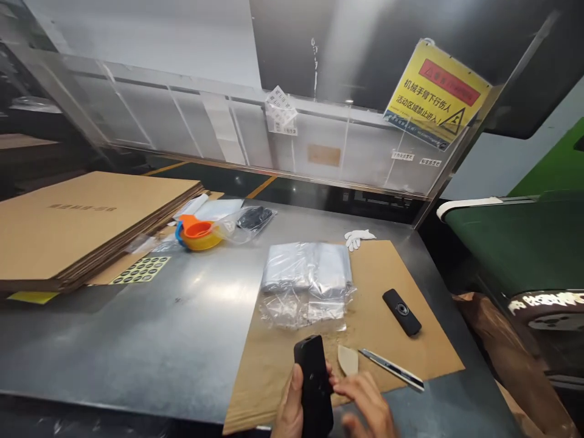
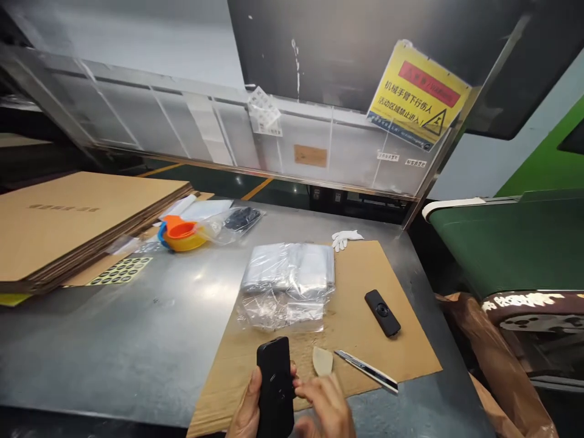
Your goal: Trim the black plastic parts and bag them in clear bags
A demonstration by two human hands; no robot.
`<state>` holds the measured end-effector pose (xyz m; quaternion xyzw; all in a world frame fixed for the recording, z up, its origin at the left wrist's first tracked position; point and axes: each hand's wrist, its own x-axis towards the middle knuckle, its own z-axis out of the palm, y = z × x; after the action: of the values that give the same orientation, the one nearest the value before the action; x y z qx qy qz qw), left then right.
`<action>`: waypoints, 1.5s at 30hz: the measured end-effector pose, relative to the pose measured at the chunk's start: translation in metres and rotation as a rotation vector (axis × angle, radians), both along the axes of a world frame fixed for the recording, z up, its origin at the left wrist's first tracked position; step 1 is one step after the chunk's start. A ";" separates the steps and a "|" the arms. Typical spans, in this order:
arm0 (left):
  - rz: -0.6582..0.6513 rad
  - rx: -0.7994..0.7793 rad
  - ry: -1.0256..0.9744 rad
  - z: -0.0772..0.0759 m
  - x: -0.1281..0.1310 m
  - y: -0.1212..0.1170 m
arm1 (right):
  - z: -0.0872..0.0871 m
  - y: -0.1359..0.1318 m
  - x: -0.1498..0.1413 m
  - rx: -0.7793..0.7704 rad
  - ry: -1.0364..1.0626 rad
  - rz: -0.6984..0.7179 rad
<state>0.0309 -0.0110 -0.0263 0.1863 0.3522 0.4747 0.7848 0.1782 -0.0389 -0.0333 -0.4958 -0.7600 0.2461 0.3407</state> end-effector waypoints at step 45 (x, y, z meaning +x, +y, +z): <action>-0.473 0.832 0.376 -0.006 -0.059 -0.024 | 0.096 0.003 -0.005 -0.161 0.051 0.561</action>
<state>-0.0284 -0.0351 -0.0319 0.6395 0.2167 0.3424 0.6533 0.1727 -0.0357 0.0631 -0.2855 -0.8366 0.4027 0.2377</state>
